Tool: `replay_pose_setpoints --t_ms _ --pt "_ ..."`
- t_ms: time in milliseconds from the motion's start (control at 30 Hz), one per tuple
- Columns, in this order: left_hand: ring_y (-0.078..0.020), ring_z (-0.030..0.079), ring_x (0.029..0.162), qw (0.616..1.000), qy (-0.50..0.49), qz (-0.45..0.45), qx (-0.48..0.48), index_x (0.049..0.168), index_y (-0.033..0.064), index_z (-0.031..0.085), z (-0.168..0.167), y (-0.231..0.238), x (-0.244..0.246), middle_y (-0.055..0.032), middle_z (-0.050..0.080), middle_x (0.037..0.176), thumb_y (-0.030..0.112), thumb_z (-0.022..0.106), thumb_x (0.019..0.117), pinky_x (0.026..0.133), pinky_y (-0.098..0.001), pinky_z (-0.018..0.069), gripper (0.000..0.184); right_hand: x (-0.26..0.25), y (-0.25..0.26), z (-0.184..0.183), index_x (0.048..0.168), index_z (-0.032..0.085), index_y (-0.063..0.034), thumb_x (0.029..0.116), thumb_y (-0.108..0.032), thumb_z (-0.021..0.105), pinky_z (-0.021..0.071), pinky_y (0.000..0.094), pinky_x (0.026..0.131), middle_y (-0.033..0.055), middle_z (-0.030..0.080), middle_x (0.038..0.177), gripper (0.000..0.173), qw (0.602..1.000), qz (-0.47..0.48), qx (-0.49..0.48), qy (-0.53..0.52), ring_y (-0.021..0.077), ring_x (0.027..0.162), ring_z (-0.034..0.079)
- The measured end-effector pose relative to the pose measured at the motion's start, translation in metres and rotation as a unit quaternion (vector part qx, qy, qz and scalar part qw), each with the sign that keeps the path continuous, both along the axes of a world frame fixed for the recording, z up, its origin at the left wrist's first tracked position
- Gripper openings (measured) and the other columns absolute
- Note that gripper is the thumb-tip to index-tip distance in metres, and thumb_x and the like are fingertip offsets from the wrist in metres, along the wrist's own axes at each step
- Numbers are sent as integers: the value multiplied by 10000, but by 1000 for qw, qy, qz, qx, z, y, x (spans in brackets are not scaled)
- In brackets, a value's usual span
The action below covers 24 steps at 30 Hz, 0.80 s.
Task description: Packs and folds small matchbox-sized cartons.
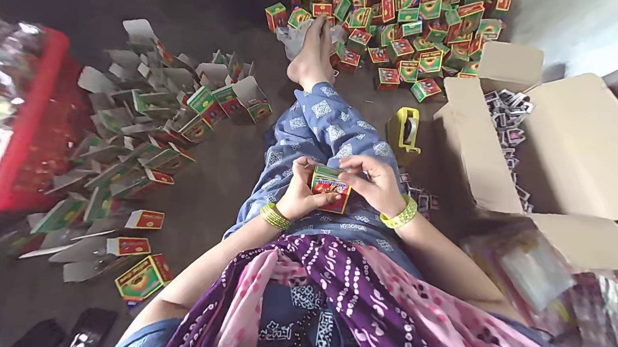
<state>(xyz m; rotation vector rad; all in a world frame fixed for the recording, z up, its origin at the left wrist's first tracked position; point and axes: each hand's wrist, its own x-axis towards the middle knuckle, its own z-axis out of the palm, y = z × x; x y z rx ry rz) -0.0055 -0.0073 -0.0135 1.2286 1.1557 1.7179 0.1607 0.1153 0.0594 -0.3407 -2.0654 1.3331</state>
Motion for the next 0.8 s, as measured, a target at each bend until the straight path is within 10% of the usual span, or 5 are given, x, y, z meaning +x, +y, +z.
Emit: replay_pose_setpoints --t_ms 267,800 --pt "-192 708 1031 998 55 -35 -5 1309 11 434 -1 -1 -3 -110 684 1145 142 921 722 927 -412 611 774 0 -2 4 1064 804 -79 951 -208 740 603 290 924 55 769 1086 183 975 26 202 -87 100 1029 721" --pt "-167 697 1030 996 75 -39 -16 1284 -13 446 -5 0 -3 -106 676 1141 215 917 738 929 -385 601 756 7 2 9 1185 774 -119 1004 -179 544 526 353 1005 90 701 1154 298 937 108 299 -146 192 1126 638"
